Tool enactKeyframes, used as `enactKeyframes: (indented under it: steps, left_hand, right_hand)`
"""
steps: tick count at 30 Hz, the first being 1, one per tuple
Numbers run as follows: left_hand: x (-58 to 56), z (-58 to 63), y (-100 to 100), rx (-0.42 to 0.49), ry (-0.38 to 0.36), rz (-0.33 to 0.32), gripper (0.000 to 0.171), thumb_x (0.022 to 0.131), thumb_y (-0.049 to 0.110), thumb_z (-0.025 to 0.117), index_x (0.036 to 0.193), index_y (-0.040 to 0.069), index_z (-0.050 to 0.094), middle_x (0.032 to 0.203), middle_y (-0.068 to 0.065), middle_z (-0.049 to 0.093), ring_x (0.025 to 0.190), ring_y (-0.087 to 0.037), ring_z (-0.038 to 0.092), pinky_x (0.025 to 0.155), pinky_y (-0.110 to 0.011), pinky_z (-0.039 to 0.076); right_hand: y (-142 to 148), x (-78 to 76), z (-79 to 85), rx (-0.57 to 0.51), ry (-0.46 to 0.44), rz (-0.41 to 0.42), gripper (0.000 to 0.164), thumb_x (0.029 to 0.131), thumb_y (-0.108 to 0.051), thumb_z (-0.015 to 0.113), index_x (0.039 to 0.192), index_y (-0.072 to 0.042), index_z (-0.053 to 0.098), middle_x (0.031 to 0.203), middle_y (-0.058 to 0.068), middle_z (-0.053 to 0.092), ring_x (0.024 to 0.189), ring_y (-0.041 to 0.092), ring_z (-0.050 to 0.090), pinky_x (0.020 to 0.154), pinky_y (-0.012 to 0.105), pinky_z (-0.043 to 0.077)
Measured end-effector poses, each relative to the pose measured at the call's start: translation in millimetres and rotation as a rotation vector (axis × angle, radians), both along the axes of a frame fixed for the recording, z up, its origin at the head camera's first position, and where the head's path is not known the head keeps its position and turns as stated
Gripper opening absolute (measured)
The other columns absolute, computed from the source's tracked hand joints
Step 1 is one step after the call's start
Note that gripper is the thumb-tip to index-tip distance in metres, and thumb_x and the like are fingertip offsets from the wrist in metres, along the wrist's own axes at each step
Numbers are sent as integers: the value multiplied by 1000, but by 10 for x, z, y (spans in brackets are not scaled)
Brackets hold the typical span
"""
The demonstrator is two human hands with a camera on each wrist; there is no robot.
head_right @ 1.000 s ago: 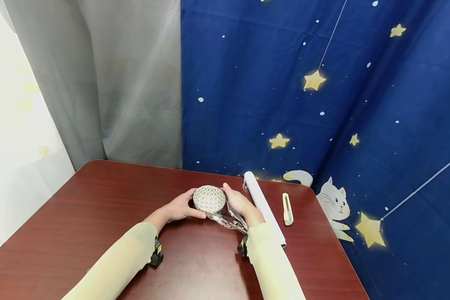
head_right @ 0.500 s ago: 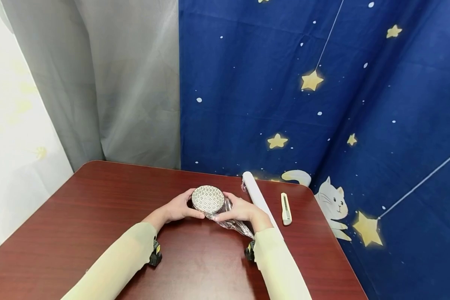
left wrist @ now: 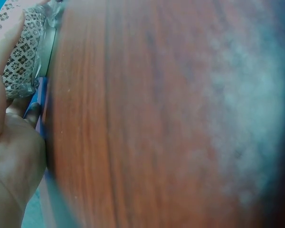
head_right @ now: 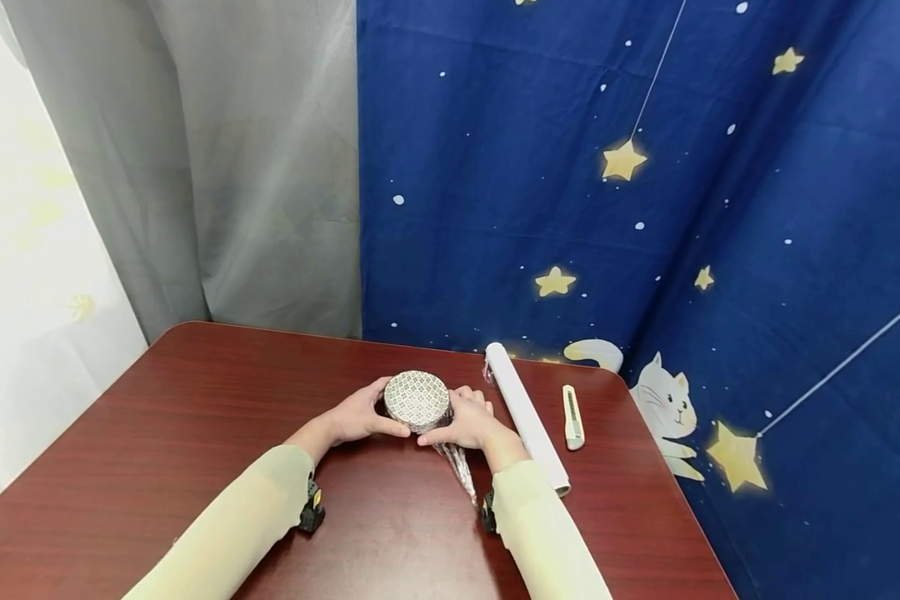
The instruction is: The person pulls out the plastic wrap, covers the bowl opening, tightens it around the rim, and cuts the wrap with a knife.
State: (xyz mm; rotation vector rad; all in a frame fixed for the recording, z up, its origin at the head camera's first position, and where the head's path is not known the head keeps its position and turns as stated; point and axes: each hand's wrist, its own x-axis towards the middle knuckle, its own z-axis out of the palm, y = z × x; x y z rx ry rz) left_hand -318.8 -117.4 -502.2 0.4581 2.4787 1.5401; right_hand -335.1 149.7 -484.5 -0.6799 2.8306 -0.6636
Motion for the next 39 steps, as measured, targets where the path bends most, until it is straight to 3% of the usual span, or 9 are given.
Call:
enactKeyframes:
  steps: [4, 7, 12, 16, 19, 22, 27, 35, 39]
  left_hand:
    - [-11, 15, -3, -8, 8, -1, 108, 78, 35, 101, 164, 5, 42, 159, -15, 61, 146, -29, 55, 127, -53, 41]
    - [-20, 16, -5, -12, 18, 3, 107, 78, 34, 101, 164, 6, 43, 158, -15, 62, 146, -29, 56, 127, -54, 41]
    - [-31, 7, -1, -25, 13, 2, 109, 78, 37, 101, 165, 6, 42, 159, -14, 61, 148, -29, 55, 128, -53, 41]
    - [-32, 6, 7, -33, 4, -4, 112, 78, 39, 101, 166, 6, 40, 161, -13, 60, 151, -28, 53, 129, -52, 39]
    - [-30, 13, -5, -31, 2, 1, 112, 78, 39, 101, 166, 6, 40, 161, -14, 60, 152, -29, 52, 129, -53, 39]
    - [-27, 17, -26, -32, 3, 7, 112, 78, 38, 101, 166, 6, 40, 160, -14, 61, 151, -30, 53, 128, -53, 40]
    - [-7, -5, -35, -29, 12, 2, 111, 78, 37, 101, 165, 4, 41, 159, -16, 61, 149, -32, 54, 126, -55, 42]
    - [17, -27, 10, -10, -2, 13, 110, 77, 35, 102, 165, 6, 43, 157, -13, 63, 148, -29, 55, 127, -54, 41]
    - [5, -19, 19, -14, -1, 19, 109, 77, 36, 102, 165, 7, 44, 157, -12, 64, 148, -28, 55, 127, -53, 42]
  right_hand:
    - [61, -236, -286, -85, 69, 79, 92, 77, -67, 93, 143, -7, 67, 128, 12, 71, 119, 33, 62, 104, 49, 51]
    - [85, -307, -349, -134, 84, 129, 86, 80, -67, 92, 139, -9, 69, 127, 5, 78, 116, 22, 71, 102, 41, 58]
    - [21, -103, -30, -178, -70, 144, 87, 81, -49, 97, 148, -6, 63, 139, 8, 74, 129, 23, 68, 114, 47, 54]
    - [49, 15, 166, -171, -203, 153, 105, 80, -33, 100, 161, 1, 43, 153, 17, 63, 140, 28, 61, 123, 47, 46]
    - [108, 60, 273, -143, -276, 124, 107, 78, -21, 100, 160, 4, 35, 144, 19, 64, 129, 26, 66, 115, 42, 51]
    - [135, 78, 325, -116, -291, 112, 84, 79, -11, 96, 146, 5, 48, 119, 14, 72, 103, 20, 72, 95, 34, 58]
    - [82, 65, 250, -65, -155, 102, 47, 83, -7, 90, 120, -2, 63, 94, 4, 72, 85, 11, 65, 85, 31, 56]
    - [-16, 33, 103, -19, 34, -26, 27, 89, -18, 89, 114, -11, 79, 104, 4, 82, 97, 19, 69, 101, 44, 58]
    - [5, 13, 83, -25, 57, -50, 17, 89, -20, 90, 103, -14, 82, 95, 0, 81, 87, 15, 66, 92, 38, 59]
